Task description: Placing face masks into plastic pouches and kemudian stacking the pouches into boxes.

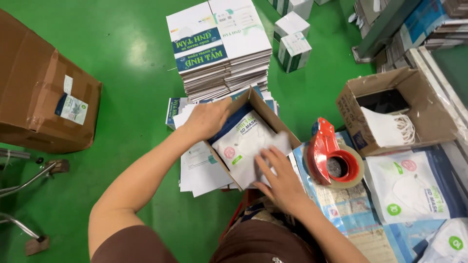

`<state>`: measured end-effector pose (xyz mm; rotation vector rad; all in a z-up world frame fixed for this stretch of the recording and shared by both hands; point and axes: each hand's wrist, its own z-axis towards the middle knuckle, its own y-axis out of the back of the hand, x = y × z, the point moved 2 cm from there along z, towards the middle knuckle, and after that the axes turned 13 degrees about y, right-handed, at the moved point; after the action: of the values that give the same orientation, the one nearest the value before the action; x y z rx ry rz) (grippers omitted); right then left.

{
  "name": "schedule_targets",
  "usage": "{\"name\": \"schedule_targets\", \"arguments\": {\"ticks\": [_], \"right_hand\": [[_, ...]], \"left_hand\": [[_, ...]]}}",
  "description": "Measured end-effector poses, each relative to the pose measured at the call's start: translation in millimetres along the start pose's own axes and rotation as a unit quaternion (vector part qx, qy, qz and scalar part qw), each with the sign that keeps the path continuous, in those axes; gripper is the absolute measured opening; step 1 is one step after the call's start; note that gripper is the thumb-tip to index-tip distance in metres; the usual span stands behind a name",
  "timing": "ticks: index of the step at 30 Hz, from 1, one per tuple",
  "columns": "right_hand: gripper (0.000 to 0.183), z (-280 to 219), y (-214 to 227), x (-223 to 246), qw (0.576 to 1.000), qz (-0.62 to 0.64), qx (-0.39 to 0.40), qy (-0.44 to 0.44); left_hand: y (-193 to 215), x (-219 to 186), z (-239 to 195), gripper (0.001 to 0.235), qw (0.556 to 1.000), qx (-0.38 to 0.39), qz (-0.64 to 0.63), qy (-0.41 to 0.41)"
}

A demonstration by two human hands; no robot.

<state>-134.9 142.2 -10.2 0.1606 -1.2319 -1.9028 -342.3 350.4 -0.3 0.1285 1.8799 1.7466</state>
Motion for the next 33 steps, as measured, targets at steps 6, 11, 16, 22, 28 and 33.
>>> {"name": "schedule_targets", "arguments": {"ticks": [6,11,16,22,28,33], "right_hand": [[0.067,-1.7,-35.2,-30.2,0.991,0.094,0.087,-0.031],[0.042,-58.0,9.5,-93.5,0.884,0.263,-0.187,-0.337],[0.081,-8.5,-19.1,-72.0,0.973,0.164,-0.040,-0.156],[0.066,-8.0,-41.8,-45.2,0.998,0.016,0.050,-0.037],[0.036,-55.8,-22.8,-60.6,0.971,0.185,-0.053,-0.143],[0.064,-101.6,12.6,-60.1,0.914,-0.275,-0.068,-0.292]], "left_hand": [[-35.0,-60.5,-30.0,0.115,0.960,0.171,0.199,-0.096],[-28.1,-74.6,-24.4,0.102,0.898,0.303,0.312,-0.072],[-20.1,-41.9,-25.6,0.091,0.921,0.174,0.293,-0.188],[-29.6,9.9,-43.5,0.050,0.957,-0.166,-0.225,0.073],[-73.9,-23.2,16.8,0.071,0.982,-0.135,-0.087,0.096],[-75.3,-23.7,22.6,0.072,0.981,-0.024,-0.105,0.161]]}}
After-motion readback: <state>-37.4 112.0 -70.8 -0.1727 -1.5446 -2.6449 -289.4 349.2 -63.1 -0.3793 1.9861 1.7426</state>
